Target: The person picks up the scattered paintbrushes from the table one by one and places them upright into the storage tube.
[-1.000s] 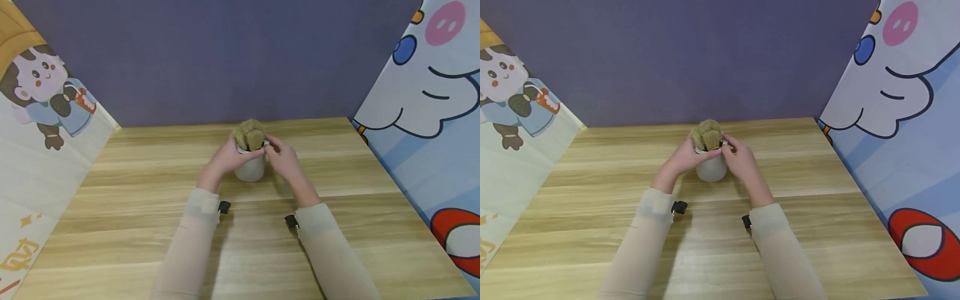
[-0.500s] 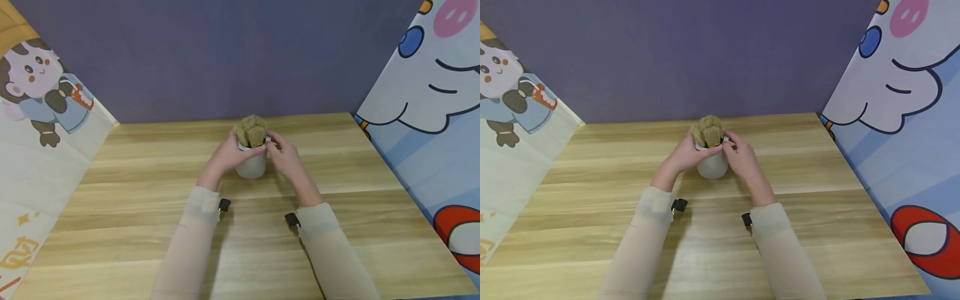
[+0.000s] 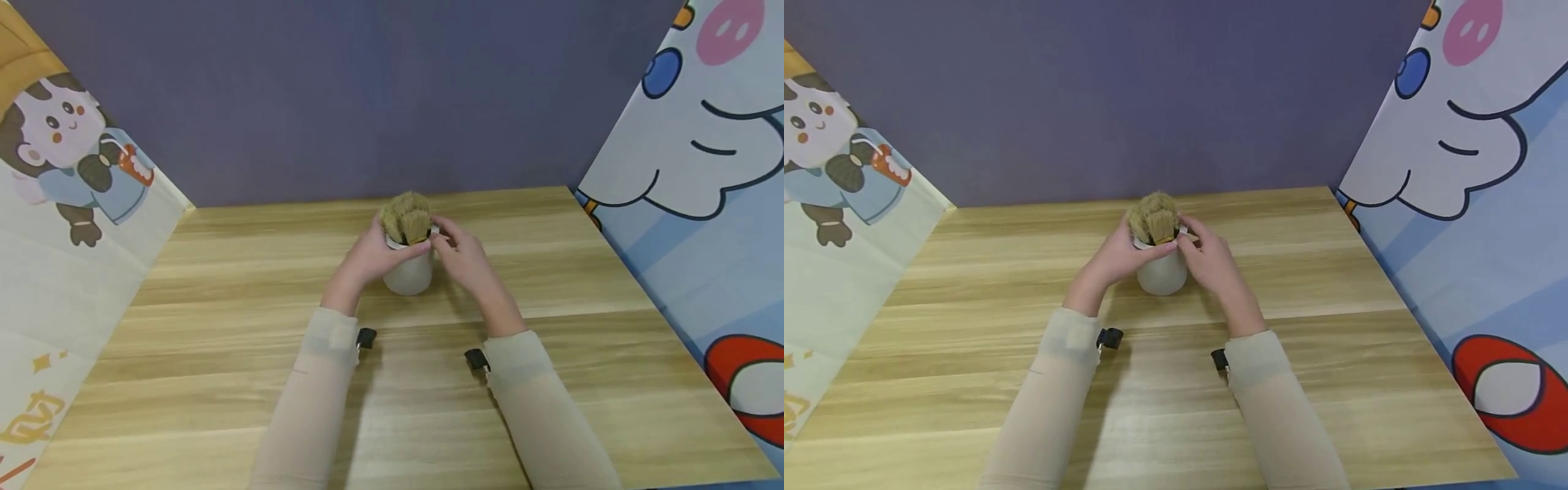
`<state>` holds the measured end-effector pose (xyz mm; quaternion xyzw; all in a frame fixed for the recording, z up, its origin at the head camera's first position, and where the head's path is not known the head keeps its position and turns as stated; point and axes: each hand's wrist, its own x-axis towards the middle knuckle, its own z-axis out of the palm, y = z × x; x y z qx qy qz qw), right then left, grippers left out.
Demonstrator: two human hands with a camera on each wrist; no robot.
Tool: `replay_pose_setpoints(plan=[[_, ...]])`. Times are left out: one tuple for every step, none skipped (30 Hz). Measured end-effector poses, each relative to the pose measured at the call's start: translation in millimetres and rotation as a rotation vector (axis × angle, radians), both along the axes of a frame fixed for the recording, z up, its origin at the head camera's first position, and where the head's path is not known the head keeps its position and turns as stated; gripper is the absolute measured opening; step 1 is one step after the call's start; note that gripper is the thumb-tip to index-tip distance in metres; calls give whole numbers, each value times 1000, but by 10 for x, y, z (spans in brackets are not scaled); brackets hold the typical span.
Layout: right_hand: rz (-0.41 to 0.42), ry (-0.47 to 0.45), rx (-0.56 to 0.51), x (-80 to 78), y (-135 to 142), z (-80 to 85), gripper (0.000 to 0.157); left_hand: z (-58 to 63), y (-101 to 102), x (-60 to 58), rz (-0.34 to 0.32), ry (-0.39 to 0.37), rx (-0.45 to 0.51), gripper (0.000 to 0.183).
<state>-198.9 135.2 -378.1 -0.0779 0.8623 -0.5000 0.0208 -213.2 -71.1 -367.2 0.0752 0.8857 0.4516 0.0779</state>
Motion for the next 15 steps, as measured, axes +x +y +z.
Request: replay_pose_setpoints(plan=[[-3,1,-1,3,4,-2,57,-4,4,3,1,-2,-2,129],[-6,1,-2,3,11,-1,57,-6,8,2,1,0,-1,129],[-7,1,-1,0,16,3,57,-6,11,-1,-1,2,2,128],[-6,-3,0,-3,22,9,57,-3,11,-4,0,5,5,128],[-2,-4,4,-7,31,16,57,4,8,-5,-3,4,10,129],[3,0,11,-13,42,24,57,10,3,-4,-9,4,16,129],[9,5,20,-22,58,34,58,10,-3,-12,-20,13,22,128],[12,12,33,-34,77,40,58,10,-16,-19,-31,14,17,128],[14,30,47,-45,97,54,59,11,-41,-24,-49,19,15,127],[14,49,67,-54,122,77,59,13,-79,-30,-65,26,13,127],[15,78,92,-66,148,102,59,20,-129,-35,-77,34,11,123],[9,107,125,-79,178,127,60,28,-188,-41,-83,58,0,116],[5,131,157,-86,210,161,60,41,-254,-47,-79,90,-25,108],[-7,149,203,-94,245,188,61,68,-326,-40,-60,116,-67,103],[-16,160,259,-98,282,219,63,96,-399,-34,-41,149,-109,99]])
